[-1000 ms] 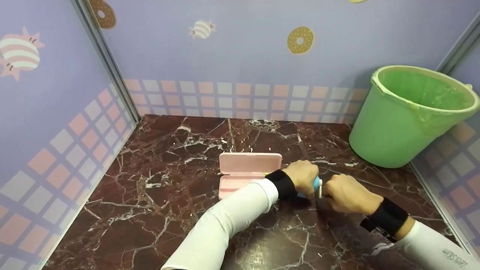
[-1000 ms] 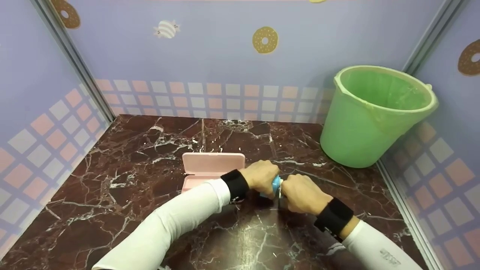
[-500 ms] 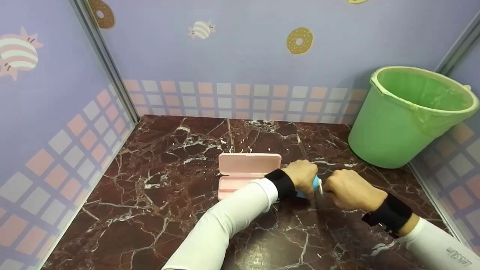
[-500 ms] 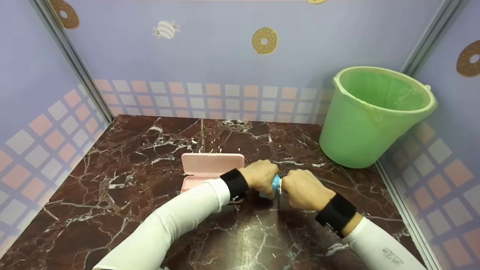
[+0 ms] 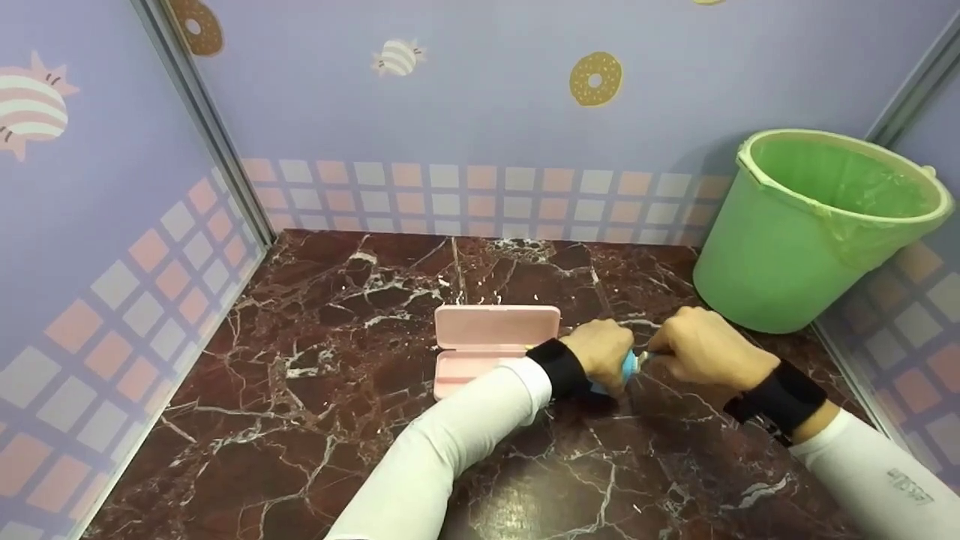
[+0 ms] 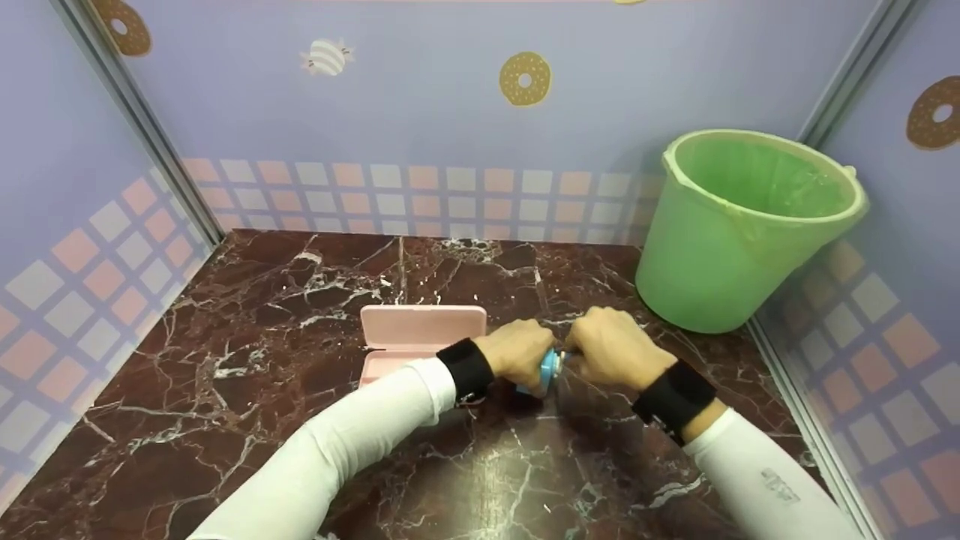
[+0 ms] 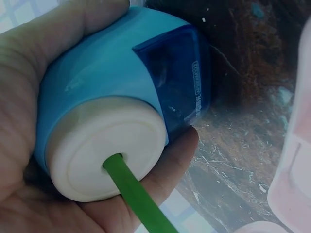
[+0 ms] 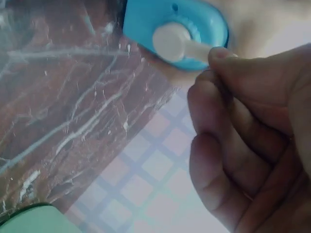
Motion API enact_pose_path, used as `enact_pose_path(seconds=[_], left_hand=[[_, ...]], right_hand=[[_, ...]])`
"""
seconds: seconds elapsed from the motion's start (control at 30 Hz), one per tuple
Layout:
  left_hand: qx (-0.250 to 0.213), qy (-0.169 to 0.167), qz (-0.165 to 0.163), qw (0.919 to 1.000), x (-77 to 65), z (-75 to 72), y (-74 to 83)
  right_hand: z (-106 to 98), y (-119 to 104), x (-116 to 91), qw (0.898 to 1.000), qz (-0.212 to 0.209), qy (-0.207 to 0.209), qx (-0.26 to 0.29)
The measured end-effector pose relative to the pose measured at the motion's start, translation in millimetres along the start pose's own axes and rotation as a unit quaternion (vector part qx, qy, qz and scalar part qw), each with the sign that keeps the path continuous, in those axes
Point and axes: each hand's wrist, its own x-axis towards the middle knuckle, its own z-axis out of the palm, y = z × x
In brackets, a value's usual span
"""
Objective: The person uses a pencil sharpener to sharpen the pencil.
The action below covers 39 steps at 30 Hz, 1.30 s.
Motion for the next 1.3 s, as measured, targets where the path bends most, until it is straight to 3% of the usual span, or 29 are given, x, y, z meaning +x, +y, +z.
enact_pose_path(seconds=[0.2, 0.37, 0.67, 1.1, 1.3], left_hand=[[0.012, 0.009, 0.005, 0.9999, -0.2, 1.2, -0.3], [0.009, 0.005, 0.005, 0.9999, 0.9, 1.6, -0.8], [-0.005, 0.001, 0.008, 1.0, 1.6, 3.4, -4.2], [-0.007, 0.0, 0.0, 1.0, 1.6, 4.3, -1.9], [-0.003, -0.002, -0.009, 1.0, 2.8, 5.0, -0.7]], right_hand=[[3, 18, 9, 0.999, 0.039, 0.017, 0.033], [21, 30, 18, 0.997, 0.064, 0.026, 0.031], [70, 38, 23, 0.992, 0.044, -0.045, 0.105], [80, 35, 9, 0.983, 0.058, -0.033, 0.171], [84, 30, 3, 0.986, 0.049, -0.014, 0.158]])
